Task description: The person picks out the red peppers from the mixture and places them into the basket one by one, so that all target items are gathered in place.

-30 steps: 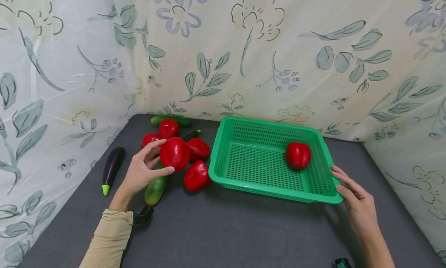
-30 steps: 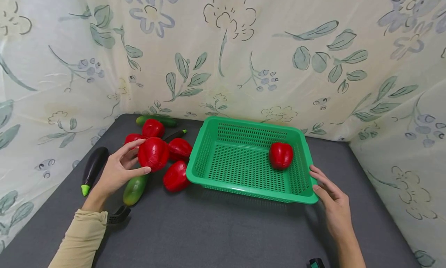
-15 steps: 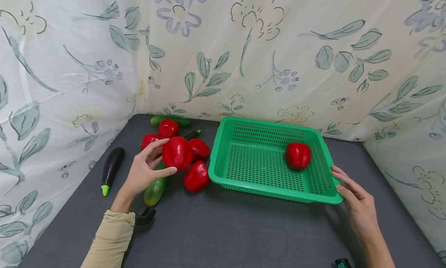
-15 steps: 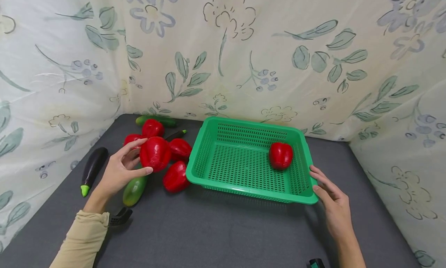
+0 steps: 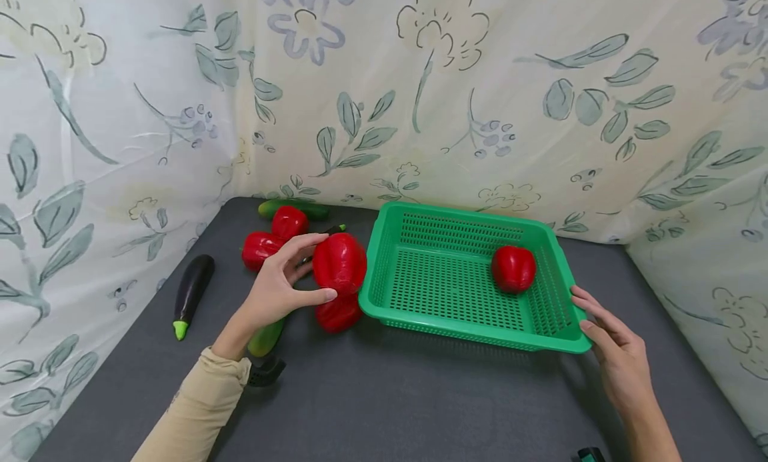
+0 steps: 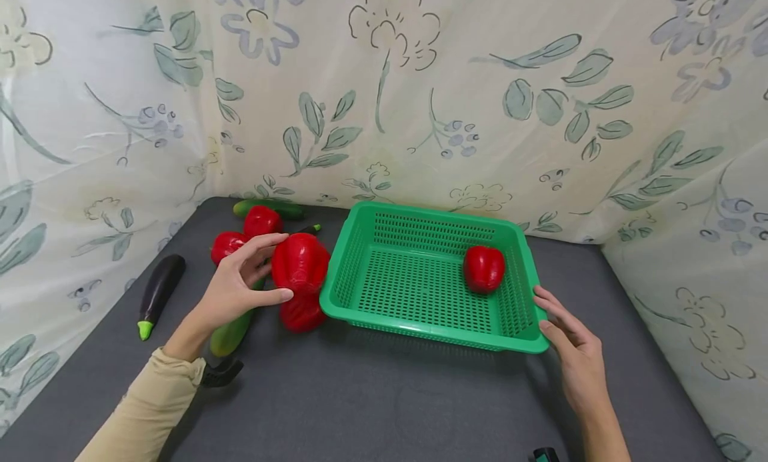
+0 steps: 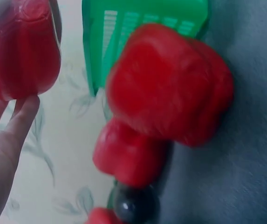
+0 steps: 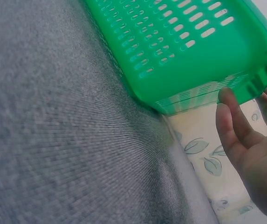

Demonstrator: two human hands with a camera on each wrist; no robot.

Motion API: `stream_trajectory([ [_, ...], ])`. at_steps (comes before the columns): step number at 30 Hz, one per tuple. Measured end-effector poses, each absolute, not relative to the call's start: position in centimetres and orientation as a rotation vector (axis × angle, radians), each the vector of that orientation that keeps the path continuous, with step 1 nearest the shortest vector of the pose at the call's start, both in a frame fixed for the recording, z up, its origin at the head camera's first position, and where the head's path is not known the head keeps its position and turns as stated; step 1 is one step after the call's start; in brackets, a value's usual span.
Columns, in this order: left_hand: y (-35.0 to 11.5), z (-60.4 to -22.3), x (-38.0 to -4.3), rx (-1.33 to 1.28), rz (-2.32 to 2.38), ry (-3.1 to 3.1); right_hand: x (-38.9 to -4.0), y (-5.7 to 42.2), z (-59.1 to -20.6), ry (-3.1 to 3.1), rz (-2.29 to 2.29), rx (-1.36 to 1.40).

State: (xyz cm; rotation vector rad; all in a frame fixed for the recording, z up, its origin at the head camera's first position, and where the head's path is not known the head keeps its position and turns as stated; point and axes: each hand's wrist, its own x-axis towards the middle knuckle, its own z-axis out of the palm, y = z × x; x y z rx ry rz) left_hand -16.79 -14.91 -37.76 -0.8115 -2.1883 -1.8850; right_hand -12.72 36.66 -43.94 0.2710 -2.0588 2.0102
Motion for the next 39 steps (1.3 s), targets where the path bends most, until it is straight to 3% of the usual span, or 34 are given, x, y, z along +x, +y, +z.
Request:
stream_trajectory([
  [11, -11.4, -35.3, -17.5, -1.011, -1.866, -2.177, -12.6, 36.7, -43.9, -2.048, 2.018, 0.269],
  [26, -7.4, -35.0, -20.7, -1.293, -1.637, -2.215, -12.8, 36.7, -44.0, -2.054, 2.002, 0.265],
  [39, -3.2, -32.3, -21.9, -1.396, -1.564, -2.303, -12.7, 36.6, -43.9, -2.076, 1.997, 0.261],
])
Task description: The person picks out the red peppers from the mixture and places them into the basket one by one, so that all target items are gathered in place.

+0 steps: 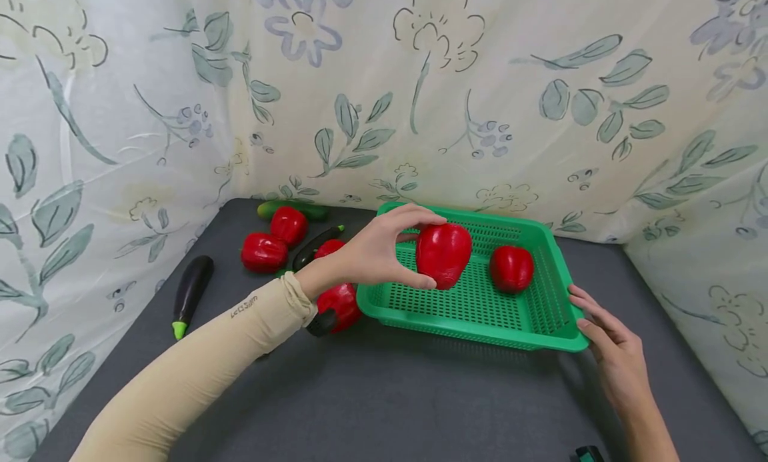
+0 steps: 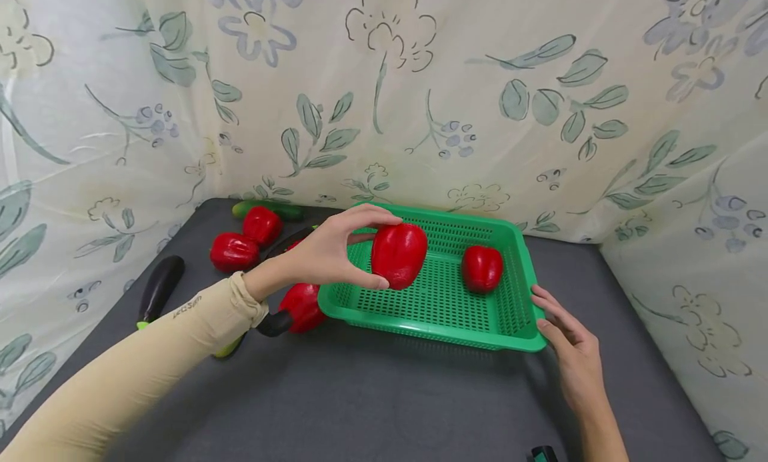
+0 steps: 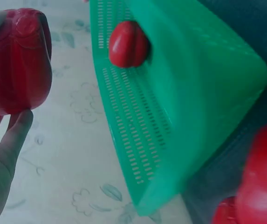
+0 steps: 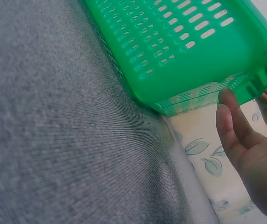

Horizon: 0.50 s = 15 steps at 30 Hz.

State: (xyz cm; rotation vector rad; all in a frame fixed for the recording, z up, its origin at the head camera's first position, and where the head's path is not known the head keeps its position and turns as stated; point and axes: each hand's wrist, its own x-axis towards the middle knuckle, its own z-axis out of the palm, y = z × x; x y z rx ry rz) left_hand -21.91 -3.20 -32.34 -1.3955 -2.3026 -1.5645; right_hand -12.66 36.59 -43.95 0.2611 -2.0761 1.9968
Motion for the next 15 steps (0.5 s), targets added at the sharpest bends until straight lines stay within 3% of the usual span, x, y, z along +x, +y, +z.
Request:
stream_trajectory([
  [15, 2.0, -31.7, -24.4, -1.502, -1.412, -2.414, -12.6, 36.7, -44.2, -2.099, 1.95, 0.247],
])
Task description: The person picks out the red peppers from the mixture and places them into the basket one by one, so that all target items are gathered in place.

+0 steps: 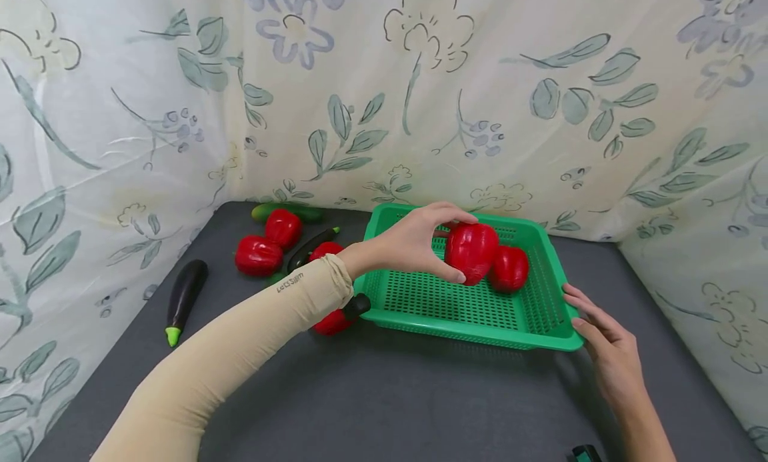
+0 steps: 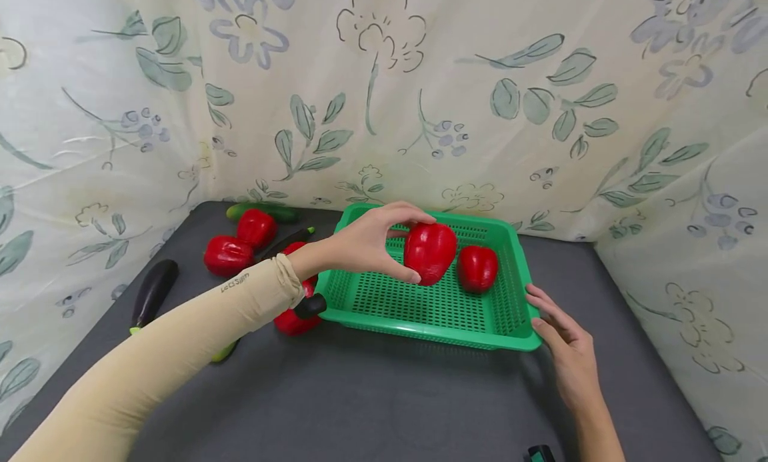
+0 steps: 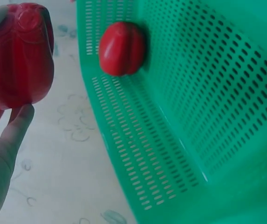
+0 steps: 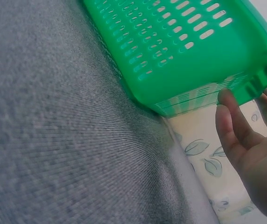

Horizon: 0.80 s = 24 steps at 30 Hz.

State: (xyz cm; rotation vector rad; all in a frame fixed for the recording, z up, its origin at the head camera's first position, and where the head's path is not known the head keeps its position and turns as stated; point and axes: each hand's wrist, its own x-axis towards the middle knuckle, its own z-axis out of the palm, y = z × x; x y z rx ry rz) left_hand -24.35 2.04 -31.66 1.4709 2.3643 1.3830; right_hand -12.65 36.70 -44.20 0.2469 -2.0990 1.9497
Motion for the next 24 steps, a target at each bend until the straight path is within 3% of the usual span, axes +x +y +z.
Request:
stream_trajectory([
  [24, 6.4, -34.9, -28.7, 1.172, 1.4, 2.375, -12.5, 36.7, -44.1, -2.136, 1.917, 0.22],
])
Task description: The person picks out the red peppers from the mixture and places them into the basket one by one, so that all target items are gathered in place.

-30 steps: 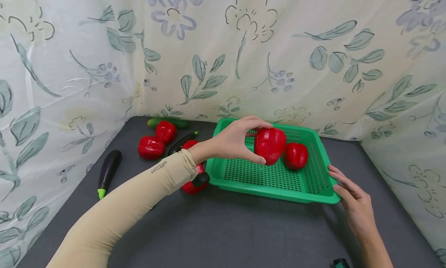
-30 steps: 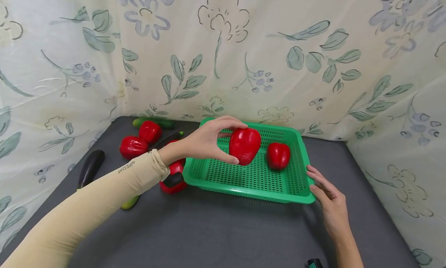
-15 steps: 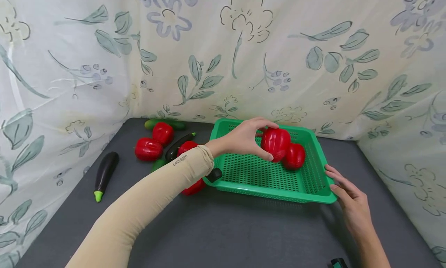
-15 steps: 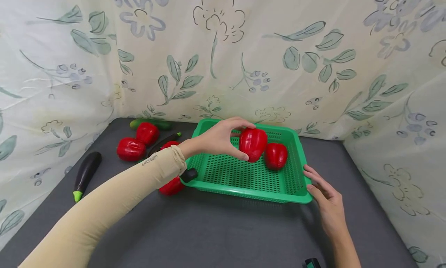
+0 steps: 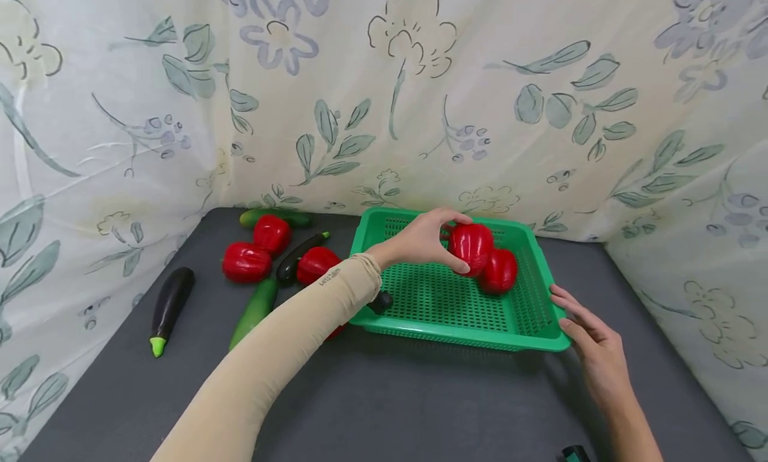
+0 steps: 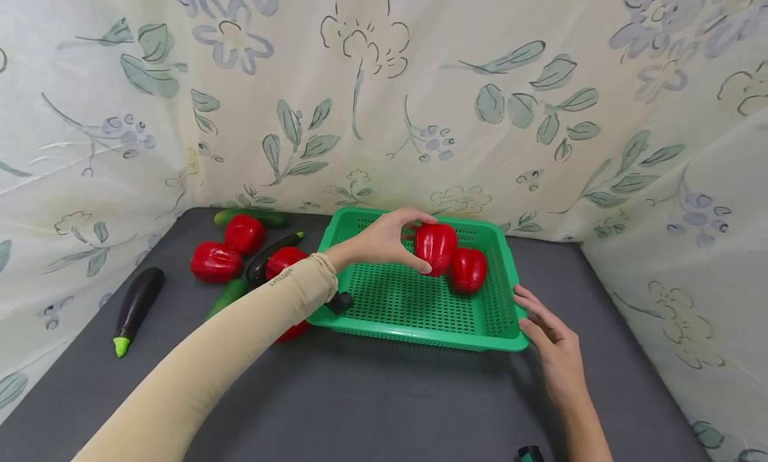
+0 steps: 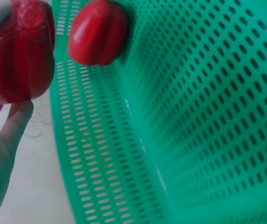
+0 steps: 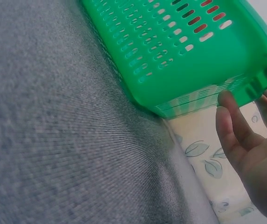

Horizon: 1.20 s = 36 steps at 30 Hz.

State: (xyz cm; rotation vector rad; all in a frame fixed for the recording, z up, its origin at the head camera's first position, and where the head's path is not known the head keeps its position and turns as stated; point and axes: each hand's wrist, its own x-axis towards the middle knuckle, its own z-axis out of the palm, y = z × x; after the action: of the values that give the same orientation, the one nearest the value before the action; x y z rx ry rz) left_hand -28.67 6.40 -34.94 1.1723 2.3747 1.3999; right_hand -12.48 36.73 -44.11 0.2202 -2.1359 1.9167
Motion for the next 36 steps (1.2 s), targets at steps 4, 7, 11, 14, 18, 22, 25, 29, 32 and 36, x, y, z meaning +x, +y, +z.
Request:
stream_trajectory([
  [4, 6.9, -35.9, -29.0, 1.124, 1.383, 2.398, -12.4, 36.6, -44.0, -2.138, 1.912, 0.225],
  [7, 7.2, -36.3, -29.3, 1.058, 1.402, 2.411, -12.4, 36.5, -43.9, -2.124, 1.926, 0.246],
  [11, 7.4, -37.2, -29.7, 0.958, 1.433, 2.431, -12.3, 36.5, -43.9, -2.113, 1.944, 0.265],
  [14, 7.5, -37.9, -30.1, 0.923, 1.42, 2.449, -12.2, 36.5, -43.8, -2.114, 1.947, 0.253],
  [18, 7.6, -38.6, -30.3, 0.896, 1.415, 2.454, -12.2, 36.5, -43.7, -2.116, 1.944, 0.241],
  [22, 7.6, -39.0, -30.4, 0.888, 1.431, 2.451, -12.1, 36.7, -43.8, -2.123, 1.939, 0.235],
  [25, 7.8, -39.2, -30.4, 0.889, 1.425, 2.448, -12.2, 36.9, -43.8, -2.136, 1.93, 0.221],
  [29, 8.0, -39.4, -30.3, 0.882, 1.407, 2.446, -12.2, 37.2, -43.9, -2.142, 1.933, 0.212],
  [32, 8.3, -39.7, -30.3, 0.865, 1.386, 2.464, -12.2, 37.3, -43.9, -2.143, 1.934, 0.221],
  [36, 8.6, -40.0, -30.2, 0.848, 1.348, 2.494, -12.2, 37.4, -43.9, -2.141, 1.936, 0.234],
])
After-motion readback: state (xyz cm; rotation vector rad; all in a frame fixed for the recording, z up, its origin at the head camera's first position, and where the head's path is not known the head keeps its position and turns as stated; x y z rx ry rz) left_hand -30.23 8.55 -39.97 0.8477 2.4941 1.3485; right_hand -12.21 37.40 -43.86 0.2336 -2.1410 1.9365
